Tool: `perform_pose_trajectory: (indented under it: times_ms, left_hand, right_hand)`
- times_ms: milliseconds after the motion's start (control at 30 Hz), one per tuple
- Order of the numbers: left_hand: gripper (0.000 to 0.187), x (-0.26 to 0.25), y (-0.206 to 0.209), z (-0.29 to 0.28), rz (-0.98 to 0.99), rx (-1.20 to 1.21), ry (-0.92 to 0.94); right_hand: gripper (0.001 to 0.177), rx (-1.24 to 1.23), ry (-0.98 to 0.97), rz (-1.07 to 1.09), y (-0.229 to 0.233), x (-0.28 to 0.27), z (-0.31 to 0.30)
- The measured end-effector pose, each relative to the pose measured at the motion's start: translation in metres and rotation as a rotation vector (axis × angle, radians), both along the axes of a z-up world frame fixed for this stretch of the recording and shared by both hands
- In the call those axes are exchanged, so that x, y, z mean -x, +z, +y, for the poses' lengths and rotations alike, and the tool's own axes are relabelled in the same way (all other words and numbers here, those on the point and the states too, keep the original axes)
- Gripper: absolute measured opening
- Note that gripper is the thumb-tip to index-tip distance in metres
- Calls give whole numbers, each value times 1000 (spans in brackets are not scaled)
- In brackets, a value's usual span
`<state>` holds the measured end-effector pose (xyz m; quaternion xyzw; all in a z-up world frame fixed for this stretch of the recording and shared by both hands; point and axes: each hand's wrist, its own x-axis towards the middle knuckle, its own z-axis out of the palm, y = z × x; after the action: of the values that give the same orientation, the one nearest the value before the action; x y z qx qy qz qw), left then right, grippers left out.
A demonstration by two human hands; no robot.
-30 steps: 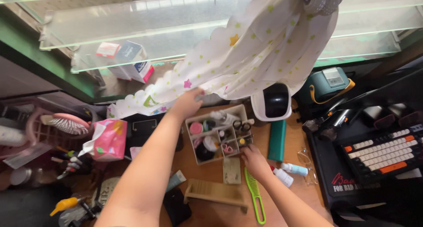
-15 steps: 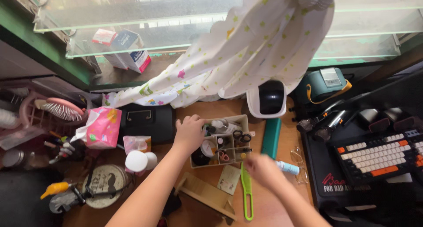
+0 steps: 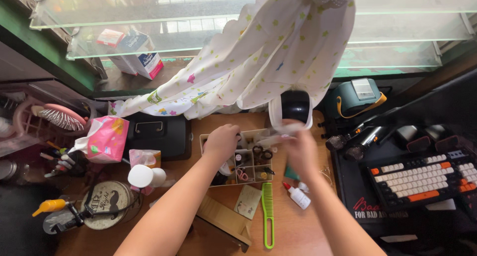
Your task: The person organizes various household items including a small bin, a desk fan, a document, and cosmetics on a desk and in a drawer.
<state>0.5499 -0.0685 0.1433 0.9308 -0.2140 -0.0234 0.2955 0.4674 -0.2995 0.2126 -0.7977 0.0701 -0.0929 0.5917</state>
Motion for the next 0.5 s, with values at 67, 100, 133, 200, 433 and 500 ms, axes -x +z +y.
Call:
perform_pose_trajectory:
  times_ms: [67,100,133,200,433,500]
  left_hand:
    - [13,-8,-2,-8,-5,18,-8]
    - [12,-5,-4,-12,-12,36,-20]
    - [12,-7,-5,-19,-20,38,-19]
    - [7,-7,-6,-33,9,-110,-89]
    - [21,-3,-13,-48,-99,-144,-130]
    - [12,-3,-12,-40,-44,-226,-103]
  right_hand:
    - [29,-201,32,-196,0,8,-39]
    - [29,-202,31,-183,-4,19,-47]
    - [33,-294,-3,-190,-6,21,-52]
    - [36,-385,-36,-203,-8,25,-53]
    - [39,-256,-1,-253,-26,23,-17]
    - [37,-242,21,-257,-27,17,-15]
